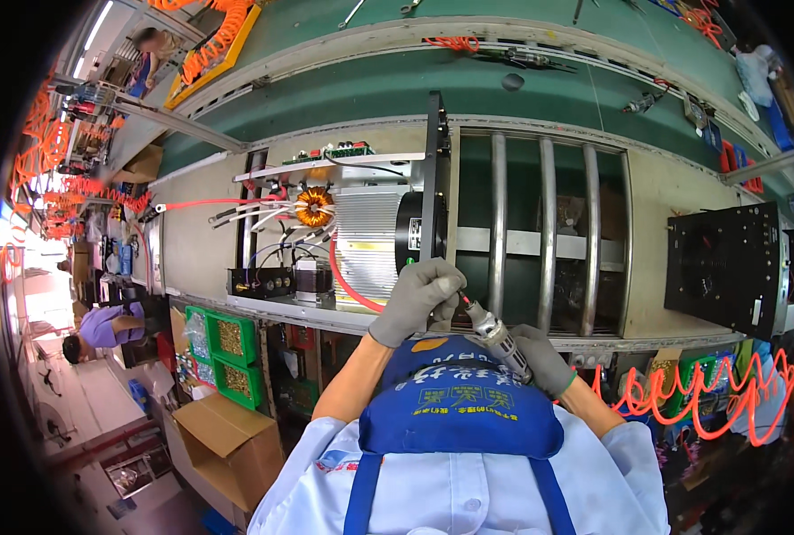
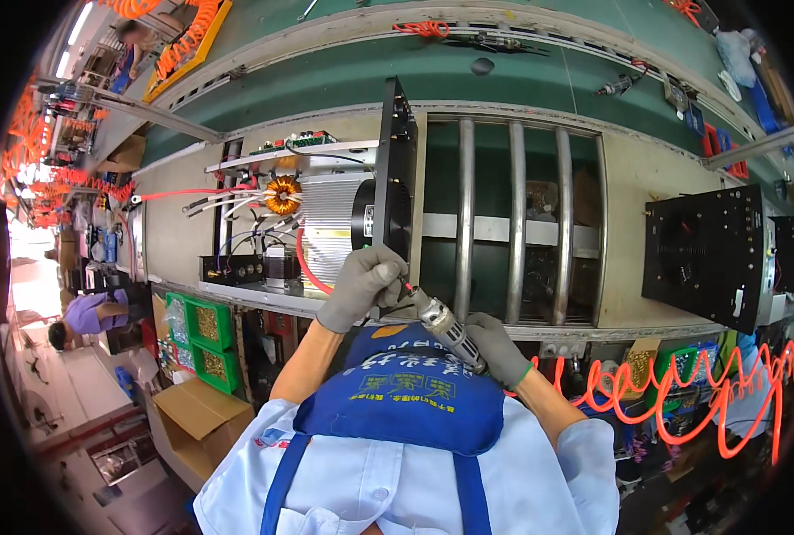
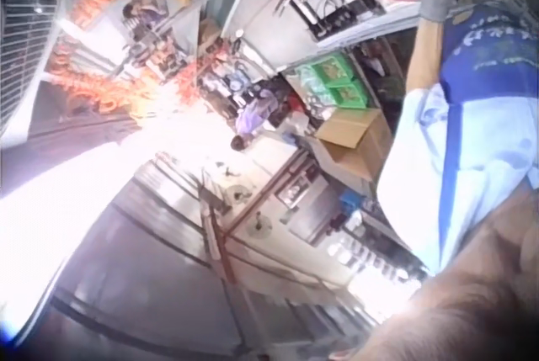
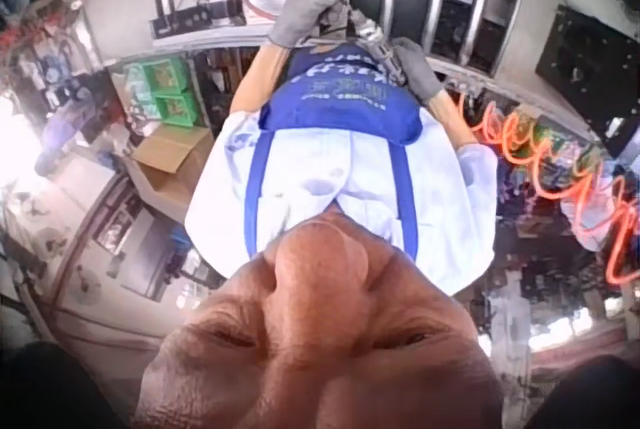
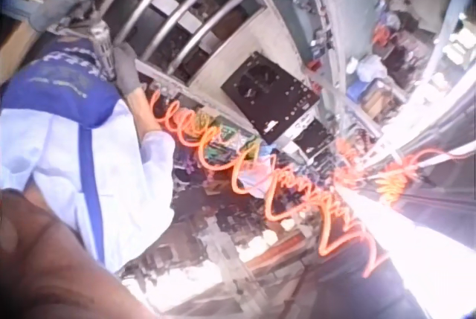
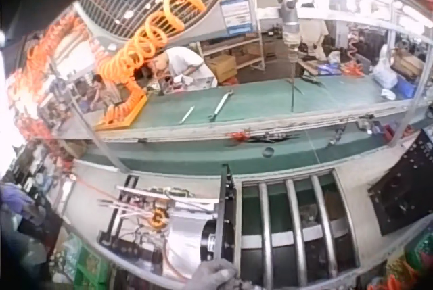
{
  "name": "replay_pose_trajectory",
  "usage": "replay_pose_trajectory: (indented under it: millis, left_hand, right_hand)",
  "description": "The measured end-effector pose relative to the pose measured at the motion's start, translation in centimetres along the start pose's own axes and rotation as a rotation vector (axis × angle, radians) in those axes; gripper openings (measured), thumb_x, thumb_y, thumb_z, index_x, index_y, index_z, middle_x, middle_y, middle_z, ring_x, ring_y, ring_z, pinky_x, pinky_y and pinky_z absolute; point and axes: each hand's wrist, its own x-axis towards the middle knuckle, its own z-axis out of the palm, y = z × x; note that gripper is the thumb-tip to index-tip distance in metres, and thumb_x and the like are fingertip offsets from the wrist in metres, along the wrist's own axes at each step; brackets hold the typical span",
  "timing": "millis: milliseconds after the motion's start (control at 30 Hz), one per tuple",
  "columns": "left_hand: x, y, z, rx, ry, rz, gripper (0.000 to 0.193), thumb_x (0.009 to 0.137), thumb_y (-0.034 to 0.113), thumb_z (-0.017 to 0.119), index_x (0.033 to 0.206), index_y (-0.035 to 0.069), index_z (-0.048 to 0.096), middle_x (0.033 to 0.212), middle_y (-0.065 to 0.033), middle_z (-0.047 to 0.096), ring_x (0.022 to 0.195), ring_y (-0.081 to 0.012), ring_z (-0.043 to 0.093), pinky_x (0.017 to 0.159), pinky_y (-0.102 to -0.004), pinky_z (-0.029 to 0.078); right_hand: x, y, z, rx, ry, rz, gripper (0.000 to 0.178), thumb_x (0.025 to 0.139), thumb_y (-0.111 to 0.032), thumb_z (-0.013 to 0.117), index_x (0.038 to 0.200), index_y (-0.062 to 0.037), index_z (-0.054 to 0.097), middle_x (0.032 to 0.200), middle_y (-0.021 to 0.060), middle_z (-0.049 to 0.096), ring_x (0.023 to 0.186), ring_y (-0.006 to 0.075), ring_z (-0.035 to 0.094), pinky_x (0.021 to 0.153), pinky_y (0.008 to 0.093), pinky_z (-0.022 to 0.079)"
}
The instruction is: The person assembles an electronic device on a workbench. They place a metal plate with a copper coil onto a chassis, then use a pneumatic screwdriver to secure a black side panel with multiple screws. The person repeatedly picks up screws from a green bin and fastens them into the device.
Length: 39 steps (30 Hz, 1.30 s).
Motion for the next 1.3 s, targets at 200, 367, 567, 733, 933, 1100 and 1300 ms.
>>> replay_pose_trajectory:
  millis: [200,367,567,733,933,1100,1300]
  left_hand:
    - [0.7,0.8,-1.0,0.021,0.021,-0.003,0.046,0.095,0.045,0.074,0.097,0.000,0.068,0.060,-0.0046,0.059,0.049,-0.0103,0.051,0.044,-0.0247,0.036]
    - [2.4,1.4,-2.6,-0.045,0.083,0.017,0.036,0.099,0.034,0.070,0.102,-0.002,0.069,0.066,-0.0028,0.061,0.053,-0.0086,0.054,0.048,-0.0242,0.041]
    - [5.3,1.4,-1.8,-0.023,0.406,0.060,0.038,0.103,0.036,0.065,0.103,-0.002,0.069,0.065,-0.0013,0.060,0.051,-0.0070,0.051,0.048,-0.0233,0.039]
    - [8.0,3.2,-3.5,0.198,0.281,-0.129,0.041,0.104,0.039,0.062,0.111,0.000,0.070,0.074,-0.0029,0.065,0.057,-0.0086,0.057,0.051,-0.0234,0.043]
    - [11.5,7.4,-8.3,1.044,0.441,0.426,0.035,0.099,0.029,0.067,0.118,0.000,0.070,0.093,-0.0146,0.070,0.086,-0.0259,0.069,0.076,-0.0387,0.054]
    - [18.2,9.4,-16.2,1.532,0.180,0.612,0.031,0.100,0.031,0.060,0.113,0.004,0.068,0.103,-0.0136,0.068,0.098,-0.0355,0.064,0.086,-0.0470,0.050]
    - [20.3,7.4,-18.3,1.724,0.083,0.414,0.035,0.101,0.041,0.054,0.094,0.011,0.071,0.089,-0.0076,0.069,0.088,-0.0302,0.068,0.086,-0.0444,0.051]
  right_hand:
    - [0.1,-1.5,0.3,-0.188,0.015,-0.165,0.037,0.098,-0.024,0.061,0.125,0.0014,0.064,0.100,0.0086,0.069,0.089,0.0158,0.065,0.078,0.0326,0.053]
    - [-1.8,-8.8,1.3,-0.643,-0.163,-0.408,0.064,0.083,-0.040,0.082,0.130,-0.0013,0.062,0.106,0.0153,0.073,0.096,0.0231,0.070,0.087,0.0389,0.055]
    - [1.7,-13.9,1.5,-0.720,-0.147,-0.226,0.063,0.075,-0.040,0.087,0.119,-0.0012,0.065,0.093,0.0114,0.069,0.085,0.0197,0.068,0.077,0.0371,0.055]
    - [5.8,-13.9,0.7,-0.577,-0.152,-0.248,0.052,0.081,-0.024,0.082,0.124,-0.0026,0.062,0.088,0.0054,0.065,0.070,0.0113,0.064,0.062,0.0294,0.053]
    - [15.3,-16.7,-4.0,-0.831,0.123,-0.293,0.054,0.079,-0.033,0.079,0.121,-0.0042,0.063,0.093,0.0178,0.071,0.089,0.0292,0.071,0.080,0.0429,0.055]
    - [24.5,-17.6,-7.7,-1.147,0.137,-0.276,0.044,0.078,-0.032,0.075,0.110,-0.0050,0.062,0.095,0.0216,0.071,0.093,0.0406,0.070,0.082,0.0485,0.054]
    - [30.1,-18.0,-7.8,-1.354,0.062,-0.226,0.050,0.076,-0.035,0.075,0.115,-0.0057,0.063,0.107,0.0235,0.070,0.105,0.0428,0.067,0.092,0.0511,0.053]
